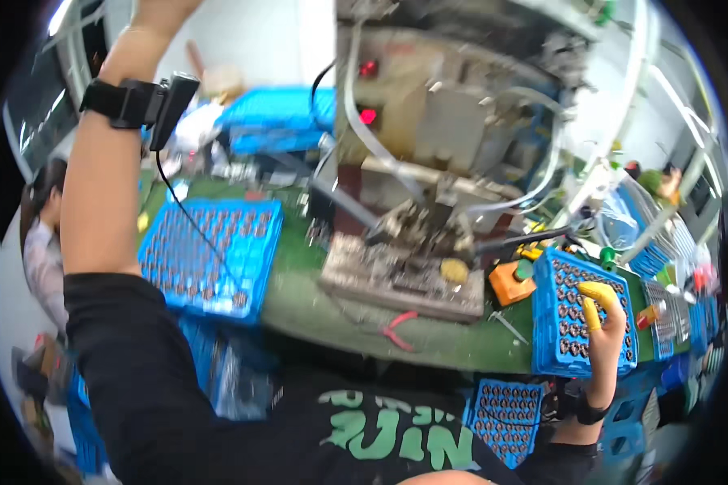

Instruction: Assembling and soldering small electronic components at an industrial workstation.

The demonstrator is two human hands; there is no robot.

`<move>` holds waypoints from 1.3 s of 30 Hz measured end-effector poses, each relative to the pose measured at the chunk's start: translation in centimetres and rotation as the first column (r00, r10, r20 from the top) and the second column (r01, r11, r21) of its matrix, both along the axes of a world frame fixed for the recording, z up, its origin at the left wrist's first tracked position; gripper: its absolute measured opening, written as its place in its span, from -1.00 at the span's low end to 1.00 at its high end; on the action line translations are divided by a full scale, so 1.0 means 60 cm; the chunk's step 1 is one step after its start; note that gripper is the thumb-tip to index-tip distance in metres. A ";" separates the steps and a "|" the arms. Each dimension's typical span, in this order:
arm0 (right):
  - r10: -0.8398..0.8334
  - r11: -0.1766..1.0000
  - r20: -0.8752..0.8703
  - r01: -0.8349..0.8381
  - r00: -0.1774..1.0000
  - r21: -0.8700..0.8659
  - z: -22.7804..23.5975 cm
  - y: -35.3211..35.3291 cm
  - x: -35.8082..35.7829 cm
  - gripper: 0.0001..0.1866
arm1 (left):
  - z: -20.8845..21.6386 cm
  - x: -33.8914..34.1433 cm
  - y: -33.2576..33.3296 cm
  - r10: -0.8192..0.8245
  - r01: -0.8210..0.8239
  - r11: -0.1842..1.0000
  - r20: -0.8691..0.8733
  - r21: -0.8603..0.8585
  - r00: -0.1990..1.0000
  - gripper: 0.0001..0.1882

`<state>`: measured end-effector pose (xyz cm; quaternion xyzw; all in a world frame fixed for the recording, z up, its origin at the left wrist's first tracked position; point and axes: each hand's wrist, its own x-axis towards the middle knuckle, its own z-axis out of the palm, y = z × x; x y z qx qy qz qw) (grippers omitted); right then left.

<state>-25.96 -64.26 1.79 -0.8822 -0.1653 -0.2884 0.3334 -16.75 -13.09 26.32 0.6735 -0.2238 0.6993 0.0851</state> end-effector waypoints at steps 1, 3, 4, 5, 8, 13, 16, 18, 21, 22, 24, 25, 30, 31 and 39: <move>-0.014 1.000 -0.025 0.014 1.000 0.009 -0.014 -0.002 -0.005 -0.84 | -0.036 -0.005 0.029 0.091 -0.091 0.996 -0.007 0.006 0.996 -0.50; 0.036 0.999 -0.086 -0.033 0.996 0.040 -0.044 -0.013 -0.013 -0.81 | -0.122 -0.023 0.095 0.254 -0.259 0.966 -0.182 0.001 0.950 -0.63; 0.047 0.994 -0.144 -0.033 0.988 0.100 -0.056 -0.013 -0.021 -0.80 | -0.175 -0.041 0.126 0.312 -0.333 0.943 -0.347 -0.002 0.885 -0.71; 0.104 0.987 -0.180 -0.079 0.978 0.140 -0.073 -0.022 -0.020 -0.78 | -0.233 -0.067 0.147 0.351 -0.370 0.924 -0.585 0.092 0.731 -0.73; 0.134 0.983 -0.263 -0.095 0.955 0.157 -0.116 -0.028 -0.014 -0.78 | -0.459 -0.093 0.225 0.185 -0.225 0.970 -0.892 0.097 0.413 -0.78; 0.185 0.966 -0.315 -0.114 0.931 0.231 -0.140 0.043 -0.003 -0.79 | -0.638 -0.158 0.218 -0.041 -0.356 0.923 -0.960 -0.143 0.279 -0.71; 0.244 0.950 -0.326 -0.159 0.913 0.268 -0.140 0.110 0.009 -0.78 | -0.666 -0.172 0.235 0.074 -0.413 0.907 -0.931 -0.087 0.358 -0.68; 0.208 0.958 -0.352 -0.117 0.912 0.263 -0.148 0.150 0.022 -0.76 | -0.665 -0.163 0.242 0.222 -0.400 0.914 -0.907 0.066 0.357 -0.63; 0.276 0.922 -0.270 -0.175 0.922 0.347 -0.172 0.210 0.054 -0.68 | -0.658 -0.143 0.236 0.324 -0.425 0.887 -0.898 0.180 0.297 -0.64; 0.290 0.904 -0.250 -0.179 0.924 0.389 -0.180 0.227 0.065 -0.64 | -0.660 -0.133 0.237 0.349 -0.421 0.882 -0.896 0.214 0.275 -0.64; 0.307 0.853 -0.253 -0.147 0.918 0.502 -0.194 0.263 0.089 -0.57 | -0.663 -0.128 0.238 0.343 -0.426 0.881 -0.899 0.207 0.272 -0.64; 0.229 0.919 -0.186 -0.150 0.955 0.364 -0.202 0.265 0.107 -0.58 | -0.660 -0.125 0.236 0.325 -0.441 0.878 -0.909 0.187 0.262 -0.64; 0.302 0.929 -0.148 -0.256 0.942 0.266 -0.190 0.285 0.127 -0.63 | -0.654 -0.119 0.238 0.251 -0.507 0.853 -0.949 0.125 0.189 -0.65; 0.304 0.921 -0.156 -0.247 0.940 0.301 -0.186 0.288 0.124 -0.64 | -0.656 -0.119 0.244 0.236 -0.503 0.857 -0.951 0.107 0.201 -0.65; 0.264 0.930 -0.205 -0.193 0.942 0.311 -0.175 0.303 0.125 -0.57 | -0.643 -0.116 0.252 0.159 -0.509 0.860 -0.964 0.030 0.213 -0.63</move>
